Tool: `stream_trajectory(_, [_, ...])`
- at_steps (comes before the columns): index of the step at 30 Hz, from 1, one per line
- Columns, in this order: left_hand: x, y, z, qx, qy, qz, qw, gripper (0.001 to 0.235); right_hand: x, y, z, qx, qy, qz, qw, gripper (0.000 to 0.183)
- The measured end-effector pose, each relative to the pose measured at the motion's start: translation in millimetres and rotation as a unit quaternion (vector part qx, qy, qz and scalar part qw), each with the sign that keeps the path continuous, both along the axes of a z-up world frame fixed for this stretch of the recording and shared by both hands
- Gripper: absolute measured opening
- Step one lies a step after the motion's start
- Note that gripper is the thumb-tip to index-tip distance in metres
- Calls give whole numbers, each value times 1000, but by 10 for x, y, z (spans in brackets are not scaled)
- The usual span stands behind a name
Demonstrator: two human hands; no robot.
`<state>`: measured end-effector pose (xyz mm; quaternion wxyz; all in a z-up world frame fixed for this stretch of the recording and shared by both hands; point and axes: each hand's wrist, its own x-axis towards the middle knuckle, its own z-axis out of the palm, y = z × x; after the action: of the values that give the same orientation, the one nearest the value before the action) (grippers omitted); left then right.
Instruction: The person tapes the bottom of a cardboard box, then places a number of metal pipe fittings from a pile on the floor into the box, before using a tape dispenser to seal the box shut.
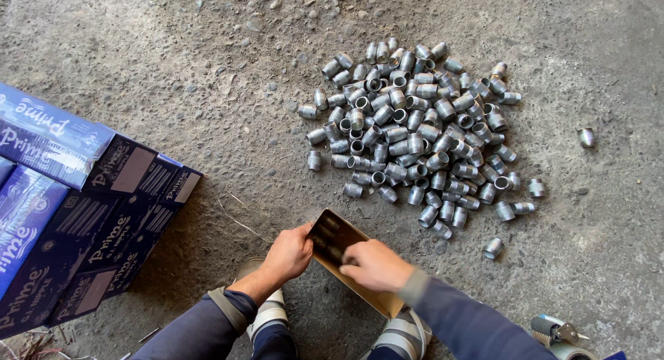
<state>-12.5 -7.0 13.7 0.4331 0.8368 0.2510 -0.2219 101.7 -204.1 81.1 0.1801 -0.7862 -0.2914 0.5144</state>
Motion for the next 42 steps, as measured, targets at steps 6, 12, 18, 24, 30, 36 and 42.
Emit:
stream_trajectory(6, [-27, -4, -107, -5, -12, 7, 1000, 32, 976, -931, -368, -100, -219, -177, 954, 35])
stream_trajectory(12, [-49, -29, -260, 0, -26, 17, 1000, 30, 938, -1842, -1764, -158, -372, -97, 909, 48])
stream_trajectory(18, [-5, -3, -243, -4, -22, 1, 1000, 30, 893, -1851, -1785, -161, -447, -80, 876, 41])
stream_trajectory(24, [-15, -12, -97, 0, -9, 9, 1000, 30, 651, -1079, -64, -8, -343, -281, 896, 37])
stream_trajectory(30, [-38, -26, -64, 11, -39, -7, 999, 36, -66, -98, 182, 121, -202, -6, 972, 24])
stream_trajectory(36, [-14, 9, -163, -3, 19, 14, 1000, 30, -123, 169, -1025, 69, -214, 165, 960, 28])
stream_trajectory(42, [-9, 18, -162, -12, 22, 11, 1000, 31, -225, 111, -1618, 87, -268, 182, 942, 18])
